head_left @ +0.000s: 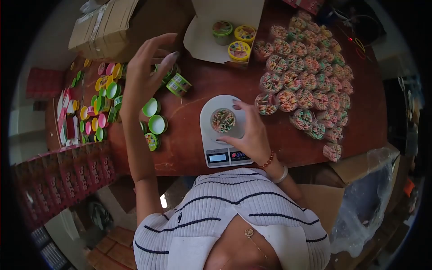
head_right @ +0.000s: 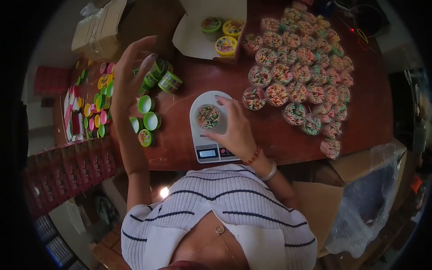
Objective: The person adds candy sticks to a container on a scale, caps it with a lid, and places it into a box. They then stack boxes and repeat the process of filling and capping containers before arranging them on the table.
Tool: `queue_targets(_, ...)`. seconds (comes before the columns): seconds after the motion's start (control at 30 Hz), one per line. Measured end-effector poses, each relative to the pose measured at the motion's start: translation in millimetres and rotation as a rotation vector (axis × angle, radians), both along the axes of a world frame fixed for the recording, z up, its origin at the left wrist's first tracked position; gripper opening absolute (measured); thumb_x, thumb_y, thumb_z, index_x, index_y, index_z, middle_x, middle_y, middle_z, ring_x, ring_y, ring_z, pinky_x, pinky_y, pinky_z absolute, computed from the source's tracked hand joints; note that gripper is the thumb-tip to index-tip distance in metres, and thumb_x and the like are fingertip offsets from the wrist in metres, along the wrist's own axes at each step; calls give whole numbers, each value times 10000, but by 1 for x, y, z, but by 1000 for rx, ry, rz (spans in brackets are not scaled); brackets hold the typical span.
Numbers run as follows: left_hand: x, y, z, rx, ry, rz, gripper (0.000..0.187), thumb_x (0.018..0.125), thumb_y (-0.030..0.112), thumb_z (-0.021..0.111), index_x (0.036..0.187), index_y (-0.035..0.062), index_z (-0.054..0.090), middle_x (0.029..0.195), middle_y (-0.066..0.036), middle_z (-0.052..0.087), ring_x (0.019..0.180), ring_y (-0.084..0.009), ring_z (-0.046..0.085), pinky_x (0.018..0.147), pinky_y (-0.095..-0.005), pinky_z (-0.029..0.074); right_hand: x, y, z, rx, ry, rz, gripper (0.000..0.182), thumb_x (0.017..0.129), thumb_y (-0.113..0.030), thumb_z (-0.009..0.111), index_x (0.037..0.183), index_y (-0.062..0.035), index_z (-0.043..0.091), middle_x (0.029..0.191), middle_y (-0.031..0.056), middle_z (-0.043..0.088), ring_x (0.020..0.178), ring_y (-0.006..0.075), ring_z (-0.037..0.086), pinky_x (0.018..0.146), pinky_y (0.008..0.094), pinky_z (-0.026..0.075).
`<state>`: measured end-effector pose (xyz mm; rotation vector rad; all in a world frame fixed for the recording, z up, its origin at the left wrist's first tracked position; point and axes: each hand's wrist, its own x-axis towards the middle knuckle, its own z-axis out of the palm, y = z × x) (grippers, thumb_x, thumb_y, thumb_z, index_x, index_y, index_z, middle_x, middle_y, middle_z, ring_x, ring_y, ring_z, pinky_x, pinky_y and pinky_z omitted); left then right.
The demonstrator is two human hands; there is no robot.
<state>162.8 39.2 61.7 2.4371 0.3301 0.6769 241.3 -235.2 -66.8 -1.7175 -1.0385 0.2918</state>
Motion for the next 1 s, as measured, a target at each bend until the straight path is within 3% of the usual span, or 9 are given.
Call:
queue_targets(0.1, -46, -16, 12, -15, 3, 82, 327, 946, 59, 700, 1272, 42, 686, 1187, -104, 710, 913, -173, 715, 783, -314, 577, 5, -19, 18, 97, 522, -18, 891, 873, -488, 806, 1491, 1, 391, 1177, 100, 552, 861, 104, 583, 662, 240, 481)
queue_targets(0.2, -44, -62, 14, -1, 76, -121, 392, 857, -34, 705, 1240, 45, 701, 1072, -67, 724, 839, -154, 684, 710, -311, 538, 16, -10, 41, 223, 658, 125, 957, 997, -764, 417, 1537, 18, 309, 1197, 109, 526, 842, 70, 534, 671, 201, 424)
queue_targets(0.3, -20, -109, -22, 72, -50, -328, 404, 798, 27, 804, 1189, 67, 712, 1020, -65, 718, 818, -198, 669, 692, -331, 539, 7, 26, 70, 224, 481, 151, 1004, 979, -822, 272, 1567, -8, 278, 1200, 74, 524, 871, 86, 515, 729, 220, 419)
queue_targets(0.37, -15, -119, -30, 53, -109, -276, 415, 779, 46, 829, 1176, 69, 711, 1009, -60, 718, 824, -206, 665, 698, -332, 544, 14, 35, 78, 156, 388, 114, 1109, 930, -904, 164, 1595, -22, 250, 1209, 52, 515, 984, 116, 524, 794, 235, 448)
queue_targets(0.43, -10, -125, -35, -23, -209, -221, 314, 782, 91, 816, 1056, 73, 664, 888, -57, 705, 829, -256, 663, 735, -385, 550, 13, 40, 85, 166, 414, 79, 1116, 926, -909, 173, 1598, -20, 240, 1204, 56, 514, 967, 116, 524, 789, 238, 451)
queue_targets(0.57, -12, -127, -36, -20, -224, -159, 306, 770, 57, 812, 1043, 65, 674, 889, -62, 717, 804, -252, 670, 722, -382, 556, 3, 46, 91, 173, 330, 15, 1144, 908, -926, 216, 1606, -20, 212, 1203, 60, 507, 959, 123, 528, 797, 243, 461)
queue_targets(0.83, -7, -116, -38, -318, -204, -161, 264, 822, -6, 797, 1057, 23, 680, 947, -75, 747, 801, -179, 737, 718, -306, 587, 16, 49, 69, 241, 289, 57, 1112, 928, -894, 288, 1612, -22, 195, 1321, 96, 485, 908, 132, 567, 768, 243, 480)
queue_targets(0.97, -20, -91, -51, -404, -240, 1, 236, 867, -51, 759, 1075, -2, 658, 960, -68, 739, 820, -141, 723, 729, -282, 601, 44, 30, 47, 160, 318, -45, 829, 1074, -684, 255, 1571, -26, 327, 1431, 140, 501, 921, 153, 632, 775, 277, 503)
queue_targets(1.0, -22, -91, -54, -400, -241, -9, 236, 867, -51, 759, 1075, -2, 658, 960, -68, 739, 820, -141, 723, 729, -282, 601, 47, 29, 36, 228, 407, -118, 654, 1136, -523, 271, 1450, 2, 502, 1339, 165, 571, 903, 111, 635, 759, 270, 500)
